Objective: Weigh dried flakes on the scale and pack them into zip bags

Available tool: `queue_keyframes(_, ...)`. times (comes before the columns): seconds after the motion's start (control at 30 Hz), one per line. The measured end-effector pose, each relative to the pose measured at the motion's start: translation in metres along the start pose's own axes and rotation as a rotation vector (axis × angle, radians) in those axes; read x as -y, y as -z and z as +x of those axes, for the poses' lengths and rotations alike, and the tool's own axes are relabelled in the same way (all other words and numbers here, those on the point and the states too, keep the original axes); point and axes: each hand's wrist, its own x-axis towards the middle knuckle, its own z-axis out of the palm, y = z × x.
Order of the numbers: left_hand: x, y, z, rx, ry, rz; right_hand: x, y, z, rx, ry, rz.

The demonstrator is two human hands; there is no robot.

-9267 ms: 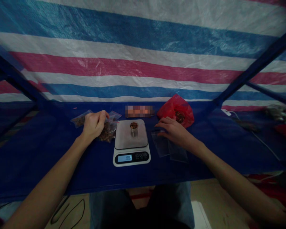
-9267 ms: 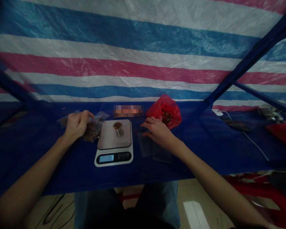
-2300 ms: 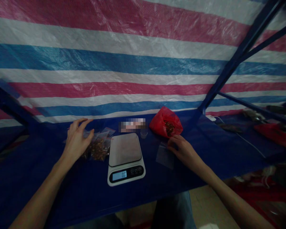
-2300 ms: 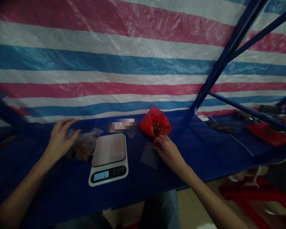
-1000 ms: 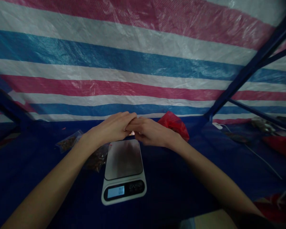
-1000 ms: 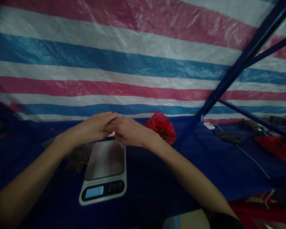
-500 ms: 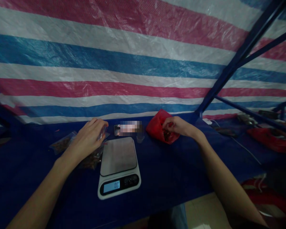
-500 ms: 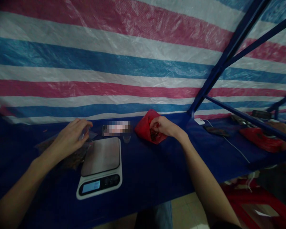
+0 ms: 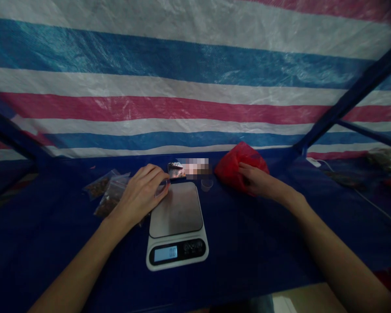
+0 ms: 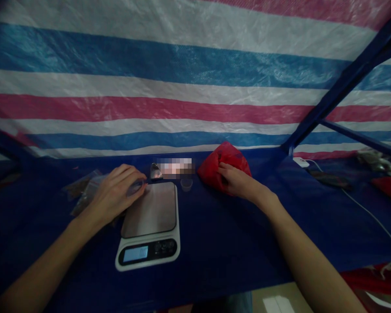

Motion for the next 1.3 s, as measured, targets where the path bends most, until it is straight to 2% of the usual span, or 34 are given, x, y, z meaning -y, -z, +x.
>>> queue_keyframes(0.3, 0.001, -0.003, -0.002, -0.071, 0.110, -0.122, -0.004, -0.010, 0.002, -0.122, 0.018, -0.085)
queue_keyframes(0.4, 0.001, -0.004, -0.002, -0.119, 0.125, -0.193, 0.000, -0.008, 0.003, -0.127, 0.047, -0.122)
queue_keyframes(0.53, -0.001, -0.003, 0.000, -0.122, 0.200, -0.294, 0.001, -0.004, 0.006, -0.152, 0.058, -0.151)
queue_keyframes(0.77, 0.000, -0.003, 0.001, -0.155, 0.305, -0.416, -0.002, 0.002, 0.006, -0.222, 0.115, -0.059)
queue_keyframes(0.87, -0.002, -0.002, 0.002, -0.168, 0.325, -0.442, -0.006, 0.012, -0.002, -0.315, 0.090, -0.064)
queue_keyframes(0.97, -0.005, 0.000, 0.003, -0.189, 0.345, -0.469, -0.004, 0.028, -0.009, -0.535, 0.010, -0.053)
queue_keyframes(1.07, -0.008, 0.005, 0.005, -0.221, 0.364, -0.513, 0.025, 0.044, -0.004, -0.768, -0.015, 0.057)
queue_keyframes(1.13, -0.010, 0.009, 0.007, -0.243, 0.387, -0.548, 0.063, 0.049, 0.008, -0.801, 0.056, 0.182)
queue_keyframes(1.2, -0.011, 0.011, 0.008, -0.263, 0.428, -0.591, 0.108, 0.048, 0.027, -0.691, 0.205, 0.288)
queue_keyframes(1.3, -0.013, 0.011, 0.009, -0.253, 0.510, -0.727, 0.169, 0.038, 0.061, -0.423, 0.369, 0.408)
